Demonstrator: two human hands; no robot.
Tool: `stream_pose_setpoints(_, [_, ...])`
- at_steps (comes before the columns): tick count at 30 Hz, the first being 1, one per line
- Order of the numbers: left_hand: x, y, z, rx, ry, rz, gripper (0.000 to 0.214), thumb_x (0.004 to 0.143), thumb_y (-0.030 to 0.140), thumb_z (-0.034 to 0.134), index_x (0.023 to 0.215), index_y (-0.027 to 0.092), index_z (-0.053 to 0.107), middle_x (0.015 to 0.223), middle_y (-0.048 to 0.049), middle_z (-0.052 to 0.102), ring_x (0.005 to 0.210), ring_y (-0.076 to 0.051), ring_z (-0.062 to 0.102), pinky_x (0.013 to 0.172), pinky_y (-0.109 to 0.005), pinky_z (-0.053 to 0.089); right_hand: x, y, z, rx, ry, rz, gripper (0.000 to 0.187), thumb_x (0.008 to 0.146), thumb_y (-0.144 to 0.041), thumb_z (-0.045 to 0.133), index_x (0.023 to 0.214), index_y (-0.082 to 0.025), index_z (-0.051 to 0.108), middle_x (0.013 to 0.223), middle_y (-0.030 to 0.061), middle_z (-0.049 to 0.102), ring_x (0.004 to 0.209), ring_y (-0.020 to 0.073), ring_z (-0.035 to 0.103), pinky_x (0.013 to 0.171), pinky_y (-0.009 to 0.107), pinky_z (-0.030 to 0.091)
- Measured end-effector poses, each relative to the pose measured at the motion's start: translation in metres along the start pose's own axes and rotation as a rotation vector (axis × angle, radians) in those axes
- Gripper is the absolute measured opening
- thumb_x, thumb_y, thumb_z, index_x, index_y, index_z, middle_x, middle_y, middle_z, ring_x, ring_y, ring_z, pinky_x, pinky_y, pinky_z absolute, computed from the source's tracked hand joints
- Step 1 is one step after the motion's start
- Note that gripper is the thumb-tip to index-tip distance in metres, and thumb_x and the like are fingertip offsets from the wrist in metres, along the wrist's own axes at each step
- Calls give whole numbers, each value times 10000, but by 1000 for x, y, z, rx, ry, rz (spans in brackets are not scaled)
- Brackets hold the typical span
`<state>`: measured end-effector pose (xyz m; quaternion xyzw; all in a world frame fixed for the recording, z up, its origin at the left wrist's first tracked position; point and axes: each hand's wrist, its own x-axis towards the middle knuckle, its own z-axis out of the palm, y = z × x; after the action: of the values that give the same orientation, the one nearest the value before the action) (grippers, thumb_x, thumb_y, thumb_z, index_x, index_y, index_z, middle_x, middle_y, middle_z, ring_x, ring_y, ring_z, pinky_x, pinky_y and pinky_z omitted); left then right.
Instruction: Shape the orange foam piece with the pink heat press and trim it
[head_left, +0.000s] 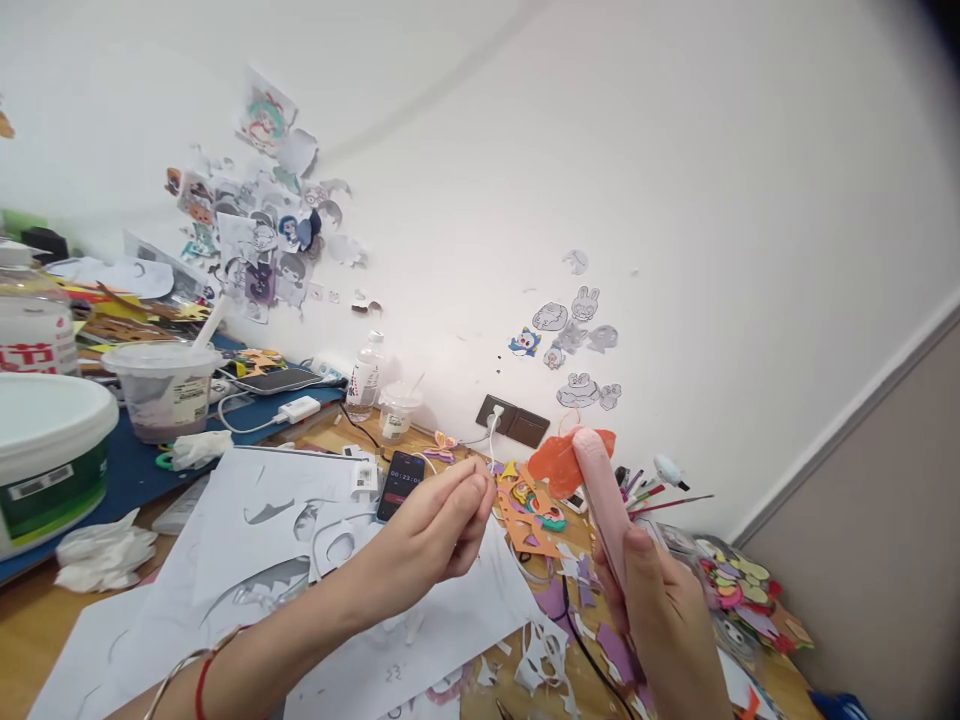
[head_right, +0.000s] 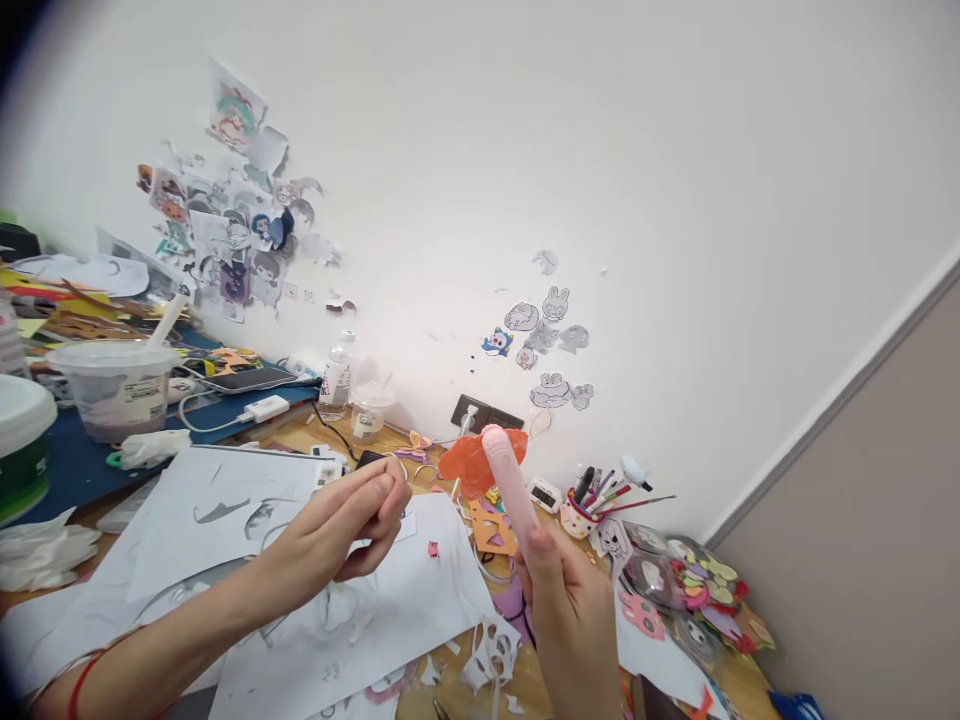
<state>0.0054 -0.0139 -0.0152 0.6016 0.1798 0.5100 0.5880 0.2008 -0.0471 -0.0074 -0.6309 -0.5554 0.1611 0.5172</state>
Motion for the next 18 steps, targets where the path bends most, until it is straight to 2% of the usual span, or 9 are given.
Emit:
stream_pose_setpoints(6, [-1,1,-5,-104,-38,25,399,907,458,402,616,188,374,474,106,265,330,-25,241,336,-186,124,-1,2,-7,48,-29,-89,521,761,-664,441,502,-212,439,461,-17,400,454,122,361,421,239,313])
stream_pose_setpoints(10, [1,0,-9,-142,-69,48,473,879,480,454,525,180,361,401,97,280,302,-22,239,336,-201,131,0,1,-5,65,-54,-104,534,749,-679,446,488,-216,401,448,-21,384,429,114,333,378,235,249])
stream_pose_setpoints(13, [3,-2,-10,-178,-80,46,498,905,463,412,505,174,346,400,94,270,297,-16,246,349,-203,134,-2,-1,2,173,-90,-15,588,738,-754,368,556,-202,451,432,-43,338,379,84,270,365,229,181])
stream_pose_setpoints(16, [4,-3,-7,-231,-126,24,457,924,464,360,570,175,367,457,99,248,304,-16,248,346,-194,133,-5,-3,12,402,-211,75,734,604,-892,281,675,-195,499,442,-89,281,347,41,132,356,204,100])
stream_pose_setpoints(18, [3,-3,-3,-268,-178,3,391,921,466,363,650,185,378,513,98,264,320,-18,256,345,-183,143,-10,-6,18,521,-263,49,768,501,-929,332,715,-207,483,463,-101,294,344,23,95,347,192,73])
